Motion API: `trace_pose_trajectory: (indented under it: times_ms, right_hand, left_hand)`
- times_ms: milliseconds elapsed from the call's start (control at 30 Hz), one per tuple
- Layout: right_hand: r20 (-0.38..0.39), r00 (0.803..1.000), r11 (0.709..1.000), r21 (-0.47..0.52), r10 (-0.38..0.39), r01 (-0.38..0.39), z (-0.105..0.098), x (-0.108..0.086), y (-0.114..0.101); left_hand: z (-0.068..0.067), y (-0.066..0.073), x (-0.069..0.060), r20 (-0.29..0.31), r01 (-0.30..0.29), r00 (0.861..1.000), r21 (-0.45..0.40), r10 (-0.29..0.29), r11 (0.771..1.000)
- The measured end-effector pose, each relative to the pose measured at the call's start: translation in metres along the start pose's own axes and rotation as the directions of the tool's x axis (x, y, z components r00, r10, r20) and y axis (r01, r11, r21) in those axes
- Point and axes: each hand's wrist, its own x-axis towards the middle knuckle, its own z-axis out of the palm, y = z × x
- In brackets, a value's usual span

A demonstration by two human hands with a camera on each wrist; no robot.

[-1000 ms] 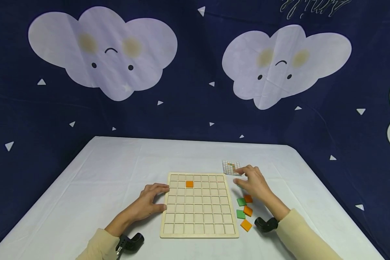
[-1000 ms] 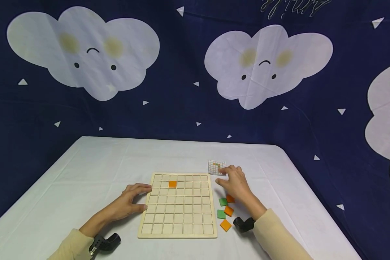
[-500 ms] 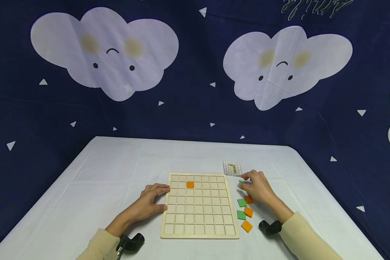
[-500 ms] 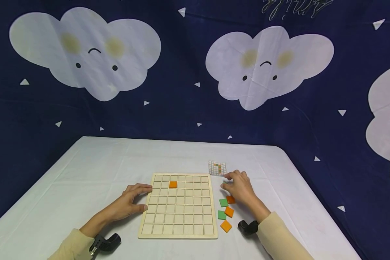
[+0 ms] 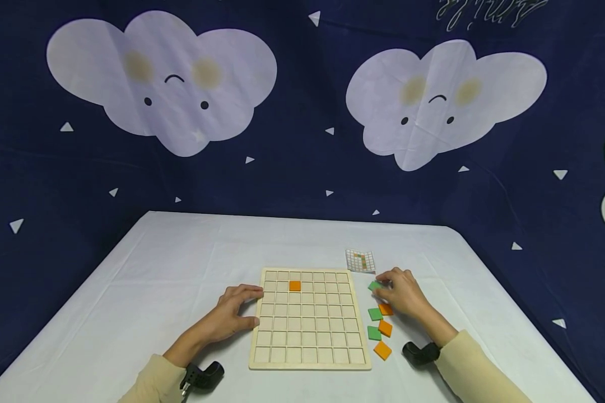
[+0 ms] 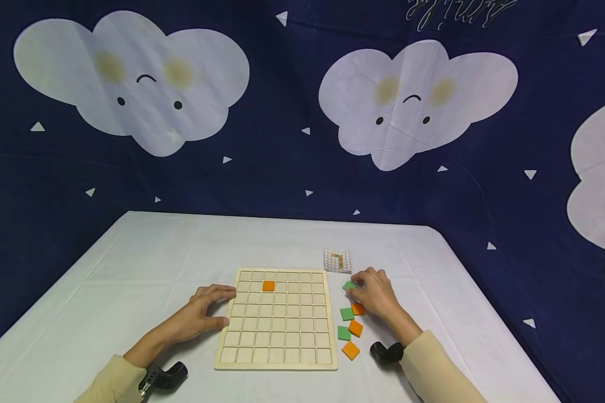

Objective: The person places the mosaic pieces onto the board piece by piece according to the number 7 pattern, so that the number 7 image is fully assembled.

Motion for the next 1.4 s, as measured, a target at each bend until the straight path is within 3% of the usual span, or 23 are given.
trace_pose_trajectory:
  times_ms: [300, 700, 1400]
  right_hand:
    - [0.003, 1.0, 1.0, 0.001, 0.013, -0.013, 0.0036, 0.0006, 0.004]
    - [-0.031, 0.999, 0.999, -0.025, -0.035, 0.034, 0.0057, 0.0009, 0.0067]
    - [-0.035, 0.999, 1.0, -0.006, -0.022, 0.022, 0.0056, 0.0008, 0.0083]
  left_hand:
    - [0.0009, -0.0007, -0.0002, -0.002, -0.002, 1.0, 0.005, 0.002, 1.0]
    - [-0.0002, -0.0002, -0.0007, 0.003, -0.025, 1.0, 0.014, 0.025, 1.0]
    - [-0.0001, -0.0007, -0.0001, 0.003, -0.018, 1.0, 0.009, 0.018, 1.0]
